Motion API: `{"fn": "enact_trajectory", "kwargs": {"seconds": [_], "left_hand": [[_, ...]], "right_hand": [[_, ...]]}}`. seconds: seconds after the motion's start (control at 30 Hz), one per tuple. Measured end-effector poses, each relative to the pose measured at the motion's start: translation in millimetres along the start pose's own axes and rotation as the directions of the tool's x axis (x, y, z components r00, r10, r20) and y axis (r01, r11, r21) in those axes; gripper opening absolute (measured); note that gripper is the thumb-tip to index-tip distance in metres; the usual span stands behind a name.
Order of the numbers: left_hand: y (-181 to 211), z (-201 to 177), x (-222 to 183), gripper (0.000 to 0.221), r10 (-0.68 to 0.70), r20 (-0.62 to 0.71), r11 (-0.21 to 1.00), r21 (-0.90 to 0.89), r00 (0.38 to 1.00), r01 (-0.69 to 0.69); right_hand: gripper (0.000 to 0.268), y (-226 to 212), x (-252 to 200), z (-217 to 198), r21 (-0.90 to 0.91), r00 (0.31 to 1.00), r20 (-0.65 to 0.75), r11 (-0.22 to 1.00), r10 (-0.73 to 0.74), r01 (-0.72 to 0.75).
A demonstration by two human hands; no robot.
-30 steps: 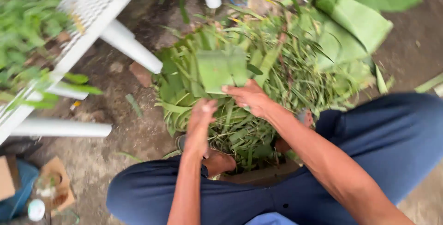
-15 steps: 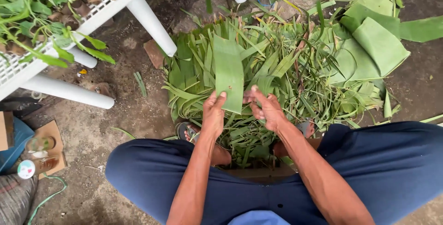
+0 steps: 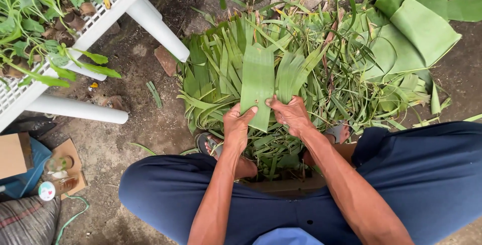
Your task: Tearing banana leaves into thin strips, bundling them together, and trimming the ends with a knife.
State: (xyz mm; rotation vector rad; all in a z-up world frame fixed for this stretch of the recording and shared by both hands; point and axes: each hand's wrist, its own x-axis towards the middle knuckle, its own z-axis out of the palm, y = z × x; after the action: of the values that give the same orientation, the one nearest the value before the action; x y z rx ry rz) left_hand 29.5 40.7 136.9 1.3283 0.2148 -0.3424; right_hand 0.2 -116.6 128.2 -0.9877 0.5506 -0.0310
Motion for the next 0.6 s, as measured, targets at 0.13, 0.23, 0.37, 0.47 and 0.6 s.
{"fn": "enact_trajectory", "kwargs": {"seconds": [0.13, 0.23, 0.37, 0.47, 0.6], "left_hand": [[-3, 2, 3, 0.028, -0.007, -0.001, 1.0, 0.03, 1.0, 0.007], [-3, 5, 3, 0.027, -0.003, -0.02, 0.998, 0.069, 1.0, 0.004], [-6, 4, 6, 0.033, -0.012, -0.048, 0.998, 0.054, 0.999, 0.015], [-9, 3, 7, 0.034, -0.022, -0.069, 0.999, 0.042, 0.997, 0.025], [-12, 4, 6, 0.037, -0.027, -0.074, 0.999, 0.034, 0.997, 0.03]], "right_hand": [[0.026, -4, -1, -1, 0.021, 1.0, 0.013, 1.0, -0.008, 0.008], [0.023, 8, 5, -6, -0.04, 0.998, 0.049, 0.999, -0.031, 0.033], [0.019, 15, 5, -5, -0.049, 0.998, -0.036, 0.998, -0.05, 0.049], [0.017, 18, 5, -2, -0.077, 0.997, -0.054, 0.996, -0.056, 0.052], [0.014, 20, 2, 3, -0.092, 0.994, -0.075, 0.993, -0.075, 0.068]]}}
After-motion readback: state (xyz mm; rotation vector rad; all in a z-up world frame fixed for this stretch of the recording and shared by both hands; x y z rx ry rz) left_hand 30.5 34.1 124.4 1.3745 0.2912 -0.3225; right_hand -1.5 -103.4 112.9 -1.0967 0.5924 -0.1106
